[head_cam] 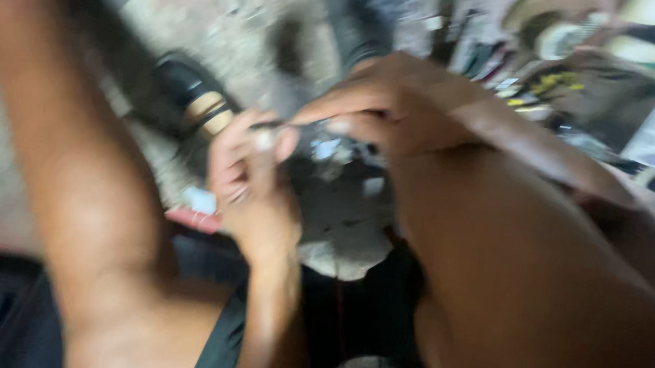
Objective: The person holds a black shoe and uses a small pointed tool to scrape and clean the seam between the sole and the upper. They repeatedly rotate the shoe to access different edges and continue scraping along the perimeter.
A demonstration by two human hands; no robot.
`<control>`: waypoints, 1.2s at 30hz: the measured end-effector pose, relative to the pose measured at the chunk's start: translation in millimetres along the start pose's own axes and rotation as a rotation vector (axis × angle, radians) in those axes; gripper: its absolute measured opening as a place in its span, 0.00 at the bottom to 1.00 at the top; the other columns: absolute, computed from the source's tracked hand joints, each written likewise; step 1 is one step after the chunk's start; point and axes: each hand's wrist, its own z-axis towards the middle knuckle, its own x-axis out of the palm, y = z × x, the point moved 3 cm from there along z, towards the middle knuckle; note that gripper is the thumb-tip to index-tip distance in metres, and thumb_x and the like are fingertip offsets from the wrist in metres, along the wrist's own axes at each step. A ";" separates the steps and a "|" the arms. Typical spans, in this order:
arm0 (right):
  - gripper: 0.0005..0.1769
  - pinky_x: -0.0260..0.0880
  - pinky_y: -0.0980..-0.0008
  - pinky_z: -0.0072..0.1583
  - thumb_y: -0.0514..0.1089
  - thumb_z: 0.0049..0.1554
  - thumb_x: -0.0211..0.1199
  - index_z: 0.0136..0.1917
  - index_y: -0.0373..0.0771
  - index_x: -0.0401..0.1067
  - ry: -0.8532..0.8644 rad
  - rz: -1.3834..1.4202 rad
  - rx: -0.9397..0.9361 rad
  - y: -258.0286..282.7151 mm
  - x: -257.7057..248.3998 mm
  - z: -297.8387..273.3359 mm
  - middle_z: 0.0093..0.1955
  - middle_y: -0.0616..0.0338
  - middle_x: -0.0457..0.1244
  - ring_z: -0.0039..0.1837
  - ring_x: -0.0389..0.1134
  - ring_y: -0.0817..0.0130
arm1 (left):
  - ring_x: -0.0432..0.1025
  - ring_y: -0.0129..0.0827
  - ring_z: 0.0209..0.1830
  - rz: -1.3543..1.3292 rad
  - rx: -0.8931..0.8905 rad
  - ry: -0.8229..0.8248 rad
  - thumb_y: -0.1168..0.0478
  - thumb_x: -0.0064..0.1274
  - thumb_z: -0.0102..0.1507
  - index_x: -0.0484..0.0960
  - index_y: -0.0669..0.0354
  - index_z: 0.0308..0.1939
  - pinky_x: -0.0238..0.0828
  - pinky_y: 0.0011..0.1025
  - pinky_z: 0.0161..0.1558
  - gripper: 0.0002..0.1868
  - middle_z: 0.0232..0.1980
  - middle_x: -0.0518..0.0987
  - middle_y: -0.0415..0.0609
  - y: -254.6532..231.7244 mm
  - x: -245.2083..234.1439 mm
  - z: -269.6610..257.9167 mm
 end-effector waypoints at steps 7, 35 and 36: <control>0.16 0.73 0.61 0.56 0.39 0.68 0.57 0.68 0.38 0.71 -0.050 0.153 0.048 -2.9 3.6 -4.6 0.61 0.49 0.70 0.57 0.75 0.56 | 0.76 0.31 0.50 -0.039 0.005 -0.005 0.71 0.53 0.72 0.77 0.66 0.58 0.79 0.30 0.57 0.10 0.54 0.80 0.53 -1.1 1.2 -0.9; 0.10 0.68 0.56 0.51 0.35 0.55 0.77 0.49 0.36 0.78 -0.647 -1.032 0.773 -136.7 -71.2 -265.5 0.51 0.46 0.68 0.51 0.70 0.48 | 0.75 0.28 0.56 0.272 -0.363 0.248 0.59 0.51 0.71 0.75 0.64 0.64 0.75 0.28 0.55 0.19 0.63 0.77 0.48 11.1 26.1 -5.4; 0.10 0.68 0.55 0.52 0.34 0.55 0.76 0.49 0.35 0.77 -0.660 -1.018 0.745 -142.2 -76.1 -261.9 0.51 0.47 0.69 0.51 0.70 0.48 | 0.75 0.28 0.56 0.284 -0.362 0.261 0.59 0.50 0.71 0.75 0.64 0.64 0.75 0.28 0.55 0.19 0.62 0.78 0.48 13.1 27.1 -3.3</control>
